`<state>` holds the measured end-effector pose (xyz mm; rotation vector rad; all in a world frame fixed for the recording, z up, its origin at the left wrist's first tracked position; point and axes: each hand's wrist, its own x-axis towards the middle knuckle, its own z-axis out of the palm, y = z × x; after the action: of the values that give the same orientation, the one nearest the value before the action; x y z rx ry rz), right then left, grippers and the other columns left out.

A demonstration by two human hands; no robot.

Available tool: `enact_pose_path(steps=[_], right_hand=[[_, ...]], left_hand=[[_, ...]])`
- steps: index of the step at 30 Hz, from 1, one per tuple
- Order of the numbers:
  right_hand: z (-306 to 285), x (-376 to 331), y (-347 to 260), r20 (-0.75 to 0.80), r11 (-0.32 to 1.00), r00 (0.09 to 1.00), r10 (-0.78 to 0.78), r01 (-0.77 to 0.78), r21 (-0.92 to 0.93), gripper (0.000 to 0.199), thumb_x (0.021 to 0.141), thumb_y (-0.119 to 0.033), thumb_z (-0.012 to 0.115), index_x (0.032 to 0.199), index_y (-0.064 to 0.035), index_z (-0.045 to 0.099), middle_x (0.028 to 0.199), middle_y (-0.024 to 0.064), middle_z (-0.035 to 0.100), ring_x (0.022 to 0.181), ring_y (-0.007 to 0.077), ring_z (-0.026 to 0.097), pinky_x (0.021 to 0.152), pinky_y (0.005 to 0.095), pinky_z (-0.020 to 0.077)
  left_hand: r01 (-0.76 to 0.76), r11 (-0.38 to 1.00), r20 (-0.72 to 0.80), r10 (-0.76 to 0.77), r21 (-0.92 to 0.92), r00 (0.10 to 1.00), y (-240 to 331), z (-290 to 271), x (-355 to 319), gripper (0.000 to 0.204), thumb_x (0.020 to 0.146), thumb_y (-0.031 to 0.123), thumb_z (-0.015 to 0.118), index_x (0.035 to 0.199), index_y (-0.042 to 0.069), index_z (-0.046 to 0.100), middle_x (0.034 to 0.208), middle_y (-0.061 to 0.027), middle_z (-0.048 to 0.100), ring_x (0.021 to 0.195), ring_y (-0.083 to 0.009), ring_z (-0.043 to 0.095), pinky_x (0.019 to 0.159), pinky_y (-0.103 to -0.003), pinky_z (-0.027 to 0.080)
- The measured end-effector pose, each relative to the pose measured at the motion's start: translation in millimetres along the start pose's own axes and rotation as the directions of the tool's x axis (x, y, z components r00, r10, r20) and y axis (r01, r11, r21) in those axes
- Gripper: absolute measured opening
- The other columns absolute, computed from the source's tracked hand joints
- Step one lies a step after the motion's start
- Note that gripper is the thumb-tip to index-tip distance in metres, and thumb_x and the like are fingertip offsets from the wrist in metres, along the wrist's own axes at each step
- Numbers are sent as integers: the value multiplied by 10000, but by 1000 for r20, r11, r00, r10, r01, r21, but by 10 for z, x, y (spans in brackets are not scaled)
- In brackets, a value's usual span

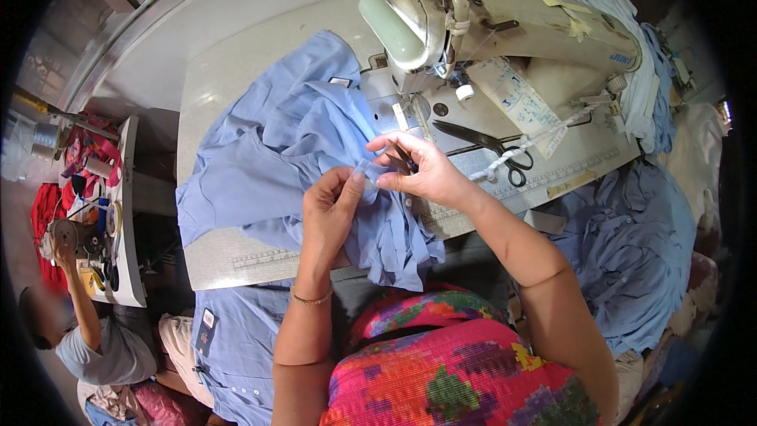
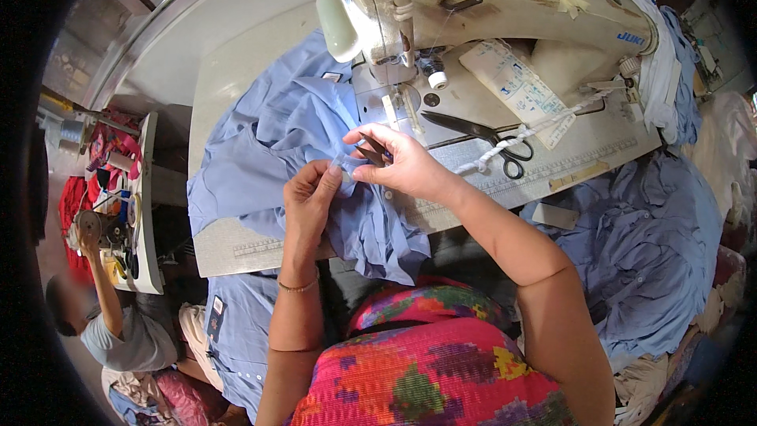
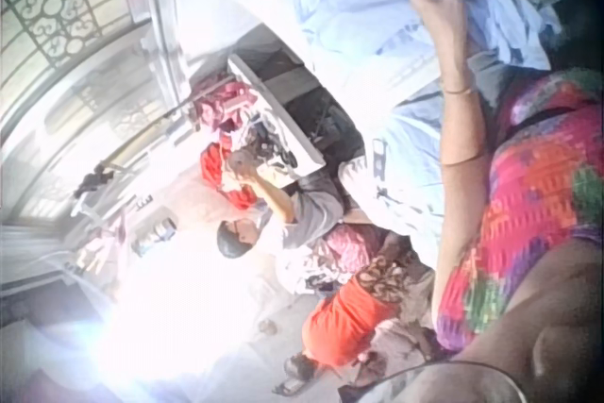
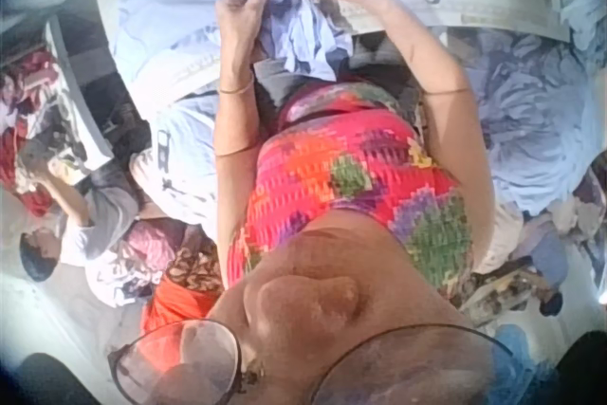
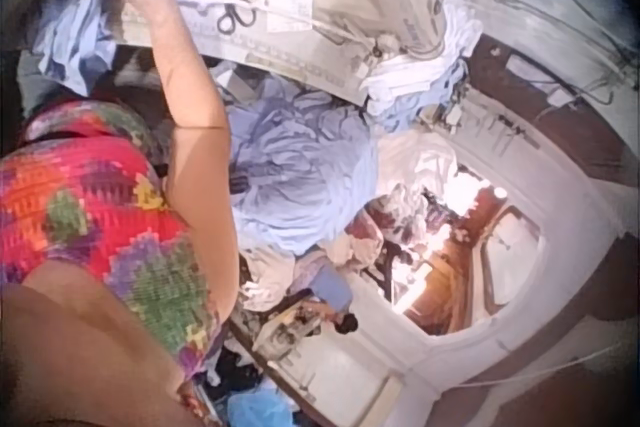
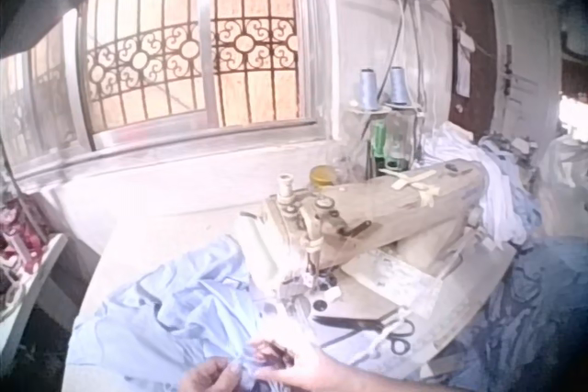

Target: The person picks up a light blue shirt, unfolds it on a work table next to a sewing machine, and uses a small pair of nippers to trim loose threads from the collar area.

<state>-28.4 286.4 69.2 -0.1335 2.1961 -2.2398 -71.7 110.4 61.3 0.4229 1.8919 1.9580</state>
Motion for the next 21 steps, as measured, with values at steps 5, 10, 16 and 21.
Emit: enact_pose_path(steps=[5, 10, 16, 21], right_hand=[[21, -13, -34, -14, 995, 999, 33, -31, 98, 377, 799, -61, 655, 1146, -27, 510, 822, -29, 531, 755, 36, 470, 701, 193, 403], [-19, -78, -86, 26, 998, 1000, -15, 13, 62, 346, 821, -58, 621, 1145, -19, 508, 798, -32, 513, 733, 38, 455, 681, 192, 394], [-69, -98, -44, 70, 1000, 997, -27, 28, -6, 335, 841, -65, 592, 1158, -17, 495, 780, -27, 500, 727, 45, 447, 681, 199, 392], [-53, -104, -19, 37, 999, 998, -44, 45, -18, 332, 846, -66, 587, 1162, -19, 494, 780, -24, 500, 723, 46, 445, 682, 200, 391]], left_hand=[[66, 979, 82, -51, -195, 995, -5, 4, -40, 117, 872, 124, 589, 889, 9, 606, 792, 18, 599, 692, -33, 517, 616, -175, 400], [111, 929, 144, -63, -352, 988, -1, 115, -28, 97, 867, 94, 586, 916, 11, 600, 787, 33, 574, 704, -26, 497, 614, -171, 398], [179, 955, 223, -126, -236, 967, -41, 33, 5, 79, 859, 72, 573, 850, 9, 619, 819, 29, 564, 703, -38, 484, 632, -178, 388], [120, 939, 229, -46, -323, 972, -61, 49, 12, 52, 818, 12, 577, 817, -1, 628, 919, -2, 544, 810, -65, 481, 713, -203, 384]])
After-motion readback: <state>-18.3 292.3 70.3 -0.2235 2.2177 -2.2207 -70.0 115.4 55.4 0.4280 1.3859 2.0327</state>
